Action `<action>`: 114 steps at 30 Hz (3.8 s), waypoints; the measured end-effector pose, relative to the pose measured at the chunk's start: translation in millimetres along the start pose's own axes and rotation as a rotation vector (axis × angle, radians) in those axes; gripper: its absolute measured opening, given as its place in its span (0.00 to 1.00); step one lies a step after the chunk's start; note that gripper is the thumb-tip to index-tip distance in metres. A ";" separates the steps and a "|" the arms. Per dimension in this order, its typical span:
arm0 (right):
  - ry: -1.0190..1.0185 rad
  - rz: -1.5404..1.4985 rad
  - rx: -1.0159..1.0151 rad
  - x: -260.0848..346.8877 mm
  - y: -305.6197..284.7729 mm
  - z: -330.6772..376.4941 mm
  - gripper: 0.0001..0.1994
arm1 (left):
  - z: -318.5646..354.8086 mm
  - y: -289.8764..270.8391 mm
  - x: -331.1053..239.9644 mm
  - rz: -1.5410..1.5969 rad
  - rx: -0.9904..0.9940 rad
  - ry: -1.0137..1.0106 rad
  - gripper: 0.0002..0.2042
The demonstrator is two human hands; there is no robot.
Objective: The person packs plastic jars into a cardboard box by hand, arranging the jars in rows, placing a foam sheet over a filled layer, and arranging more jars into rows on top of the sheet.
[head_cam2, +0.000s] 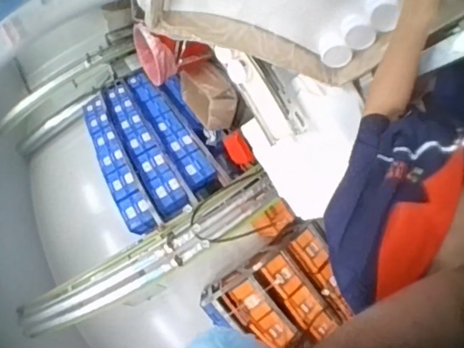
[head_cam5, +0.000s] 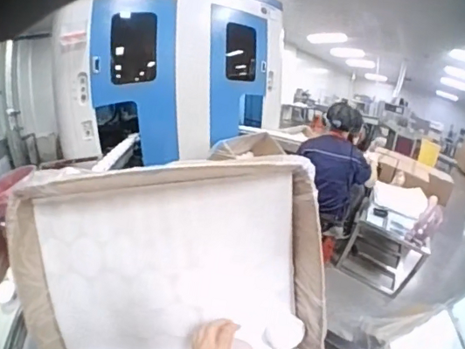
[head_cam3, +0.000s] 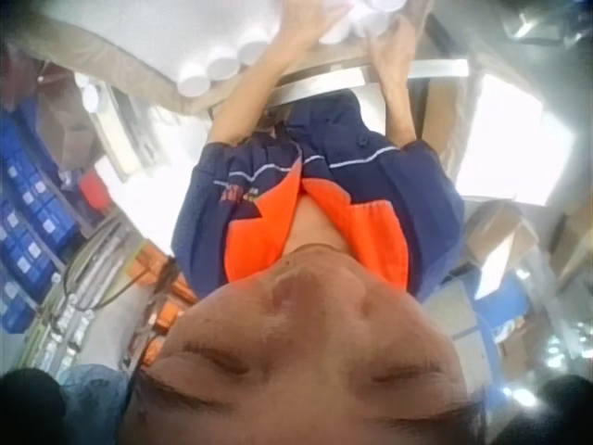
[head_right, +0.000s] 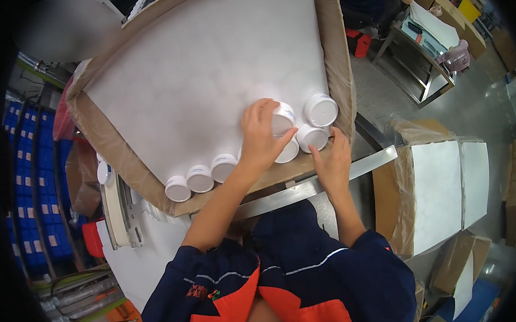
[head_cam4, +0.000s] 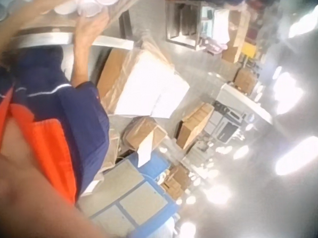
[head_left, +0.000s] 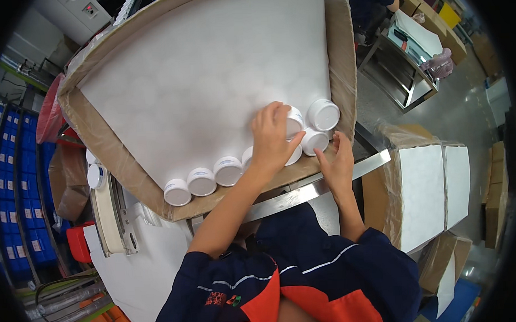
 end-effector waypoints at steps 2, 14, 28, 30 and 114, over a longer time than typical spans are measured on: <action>0.015 0.039 -0.006 -13.3 2.3 0.9 0.34 | -1.4 20.6 -5.9 -0.020 0.056 0.031 0.33; 0.009 0.046 0.064 -1.7 21.2 -4.0 0.40 | 16.5 26.9 -4.2 0.106 0.104 0.045 0.40; -0.479 -0.252 0.280 128.1 121.0 79.5 0.17 | 144.4 -376.6 253.4 -0.773 -0.729 -0.571 0.30; -0.550 -0.304 0.366 159.4 140.9 95.1 0.17 | 150.1 -376.2 291.1 -1.019 -0.632 -0.704 0.36; -0.251 -0.830 0.376 209.1 165.5 0.8 0.19 | 82.9 -263.7 96.3 -0.644 -0.150 0.302 0.46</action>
Point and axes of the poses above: each hand's wrist, its own z-axis away from the middle knuckle, its own y-axis out of the palm, x = y × z, the point moved 7 cm from there along -z, towards the middle knuckle, and after that the axes turned 10 degrees about -z, right-handed, at the moved point
